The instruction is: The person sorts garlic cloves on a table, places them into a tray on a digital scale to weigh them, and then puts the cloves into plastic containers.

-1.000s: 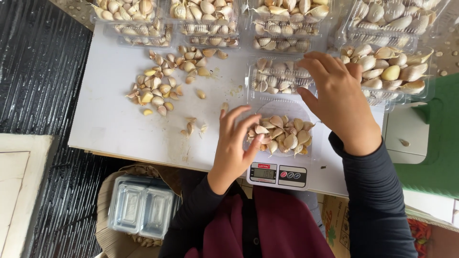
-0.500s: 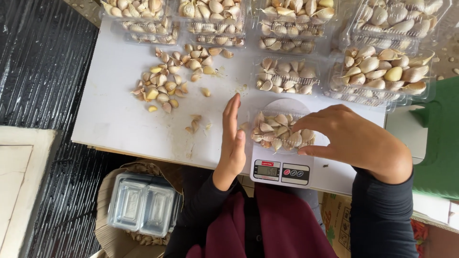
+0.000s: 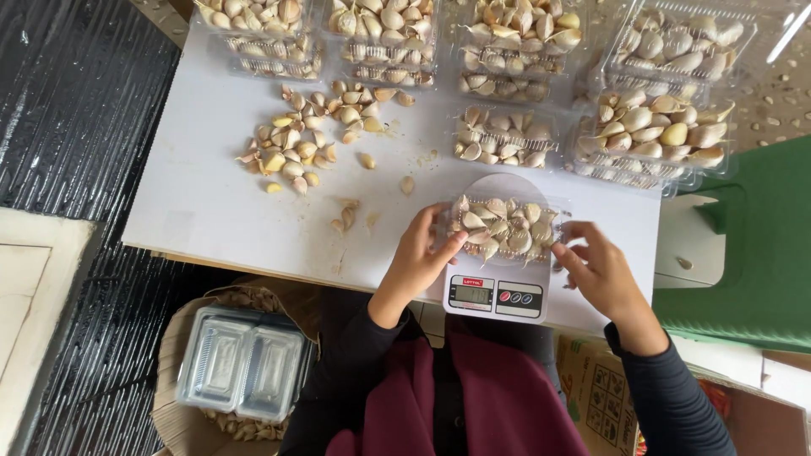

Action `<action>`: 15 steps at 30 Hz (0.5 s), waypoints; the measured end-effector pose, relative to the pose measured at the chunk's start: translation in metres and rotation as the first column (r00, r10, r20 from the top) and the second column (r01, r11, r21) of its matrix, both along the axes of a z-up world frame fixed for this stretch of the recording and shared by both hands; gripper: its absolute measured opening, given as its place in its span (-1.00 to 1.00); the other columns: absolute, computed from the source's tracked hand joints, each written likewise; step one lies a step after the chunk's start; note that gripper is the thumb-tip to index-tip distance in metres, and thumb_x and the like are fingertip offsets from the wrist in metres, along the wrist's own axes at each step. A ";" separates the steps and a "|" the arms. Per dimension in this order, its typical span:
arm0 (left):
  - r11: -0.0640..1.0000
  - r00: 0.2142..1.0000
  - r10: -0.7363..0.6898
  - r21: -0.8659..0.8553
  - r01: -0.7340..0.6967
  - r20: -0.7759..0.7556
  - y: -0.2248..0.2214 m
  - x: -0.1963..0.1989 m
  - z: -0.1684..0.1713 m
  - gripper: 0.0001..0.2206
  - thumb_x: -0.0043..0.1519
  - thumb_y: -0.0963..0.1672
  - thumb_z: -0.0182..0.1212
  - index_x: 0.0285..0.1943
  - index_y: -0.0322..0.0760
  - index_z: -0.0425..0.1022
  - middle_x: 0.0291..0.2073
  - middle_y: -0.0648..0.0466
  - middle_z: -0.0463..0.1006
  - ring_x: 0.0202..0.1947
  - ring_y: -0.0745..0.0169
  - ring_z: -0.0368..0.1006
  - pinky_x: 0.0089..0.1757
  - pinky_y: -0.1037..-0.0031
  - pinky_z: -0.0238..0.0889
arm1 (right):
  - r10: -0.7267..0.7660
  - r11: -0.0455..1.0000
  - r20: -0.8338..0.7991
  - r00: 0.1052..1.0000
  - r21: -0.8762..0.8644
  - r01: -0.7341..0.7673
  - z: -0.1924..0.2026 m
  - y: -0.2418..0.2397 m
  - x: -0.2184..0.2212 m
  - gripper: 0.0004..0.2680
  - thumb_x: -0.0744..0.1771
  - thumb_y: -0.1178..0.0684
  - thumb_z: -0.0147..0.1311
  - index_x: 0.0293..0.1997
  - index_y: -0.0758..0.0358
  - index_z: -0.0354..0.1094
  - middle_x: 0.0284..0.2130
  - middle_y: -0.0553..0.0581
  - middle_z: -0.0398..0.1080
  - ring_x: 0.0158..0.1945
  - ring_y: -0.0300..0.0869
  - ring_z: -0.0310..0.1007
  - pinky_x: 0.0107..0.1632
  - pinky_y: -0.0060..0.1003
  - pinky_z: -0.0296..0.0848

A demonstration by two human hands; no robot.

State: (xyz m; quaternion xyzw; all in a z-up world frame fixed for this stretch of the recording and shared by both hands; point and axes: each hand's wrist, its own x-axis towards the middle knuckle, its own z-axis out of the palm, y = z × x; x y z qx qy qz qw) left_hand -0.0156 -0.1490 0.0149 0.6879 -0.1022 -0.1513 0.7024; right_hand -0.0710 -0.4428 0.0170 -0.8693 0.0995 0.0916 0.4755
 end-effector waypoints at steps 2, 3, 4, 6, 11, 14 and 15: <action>1.000 1.000 0.004 -0.002 -0.004 0.024 -0.001 -0.004 0.003 -0.39 0.28 -0.03 0.26 0.39 -0.54 0.15 0.06 -0.44 0.36 -0.12 -0.26 0.56 -0.29 0.27 0.58 | -0.011 0.997 0.064 0.998 0.077 0.006 -0.010 0.009 -0.002 -0.70 0.40 -0.05 0.05 0.14 0.39 0.28 -0.24 0.32 0.45 -0.59 -0.01 0.51 -0.47 -0.15 0.51; 1.000 0.999 0.009 -0.002 -0.009 0.043 -0.002 -0.006 0.005 -0.43 0.30 -0.05 0.24 0.37 -0.54 0.16 0.04 -0.42 0.36 -0.15 -0.23 0.57 -0.29 0.28 0.59 | -0.025 0.988 0.122 0.992 0.156 0.006 -0.014 0.013 -0.003 -0.74 0.40 0.05 0.06 0.15 0.43 0.30 -0.27 0.32 0.47 -0.63 -0.02 0.51 -0.51 -0.19 0.49; 1.000 0.999 0.010 -0.005 -0.010 0.046 0.001 -0.006 0.009 -0.43 0.30 -0.05 0.24 0.37 -0.54 0.16 0.04 -0.42 0.36 -0.15 -0.23 0.57 -0.29 0.28 0.59 | -0.024 0.988 0.124 0.992 0.153 0.005 -0.008 0.016 -0.002 -0.74 0.40 0.05 0.06 0.15 0.43 0.30 -0.27 0.32 0.47 -0.63 -0.02 0.51 -0.51 -0.19 0.49; 1.000 0.998 0.018 -0.024 -0.016 0.066 0.005 -0.004 0.017 -0.48 0.31 -0.06 0.22 0.32 -0.51 0.15 0.01 -0.38 0.42 -0.22 -0.10 0.59 -0.30 0.33 0.60 | -0.067 0.957 0.209 0.976 0.291 0.003 0.005 0.021 0.003 -0.72 0.40 0.12 0.03 0.21 0.51 0.28 -0.24 0.38 0.45 -0.55 0.09 0.57 -0.41 -0.11 0.55; 0.999 0.974 0.046 -0.035 -0.039 0.223 0.005 0.019 0.068 -0.51 0.35 -0.03 0.16 0.28 -0.48 0.13 0.11 -0.42 0.34 -0.22 -0.05 0.59 -0.27 0.32 0.60 | -0.221 0.861 0.370 0.902 0.509 0.003 0.037 0.042 0.036 -0.74 0.43 0.24 -0.06 0.28 0.54 0.21 -0.10 0.35 0.29 -0.28 0.07 0.52 -0.16 0.01 0.62; 0.996 0.946 0.090 -0.053 -0.078 0.311 0.002 0.050 0.088 -0.49 0.37 -0.01 0.13 0.28 -0.52 0.13 0.17 -0.45 0.25 -0.21 -0.04 0.59 -0.25 0.33 0.62 | -0.345 0.783 0.487 0.802 0.620 -0.040 0.052 0.056 0.058 -0.72 0.46 0.32 -0.15 0.37 0.44 0.11 -0.09 0.16 0.16 -0.13 -0.06 0.45 -0.12 -0.07 0.67; 0.994 0.928 0.106 -0.033 -0.101 0.359 0.001 0.061 0.092 -0.46 0.37 0.02 0.12 0.29 -0.54 0.14 0.17 -0.45 0.24 -0.22 -0.04 0.61 -0.26 0.36 0.64 | -0.368 0.769 0.532 0.763 0.635 -0.072 0.060 0.060 0.063 -0.67 0.47 0.32 -0.17 0.46 0.33 0.01 -0.07 0.07 0.10 -0.04 -0.13 0.40 -0.07 -0.11 0.68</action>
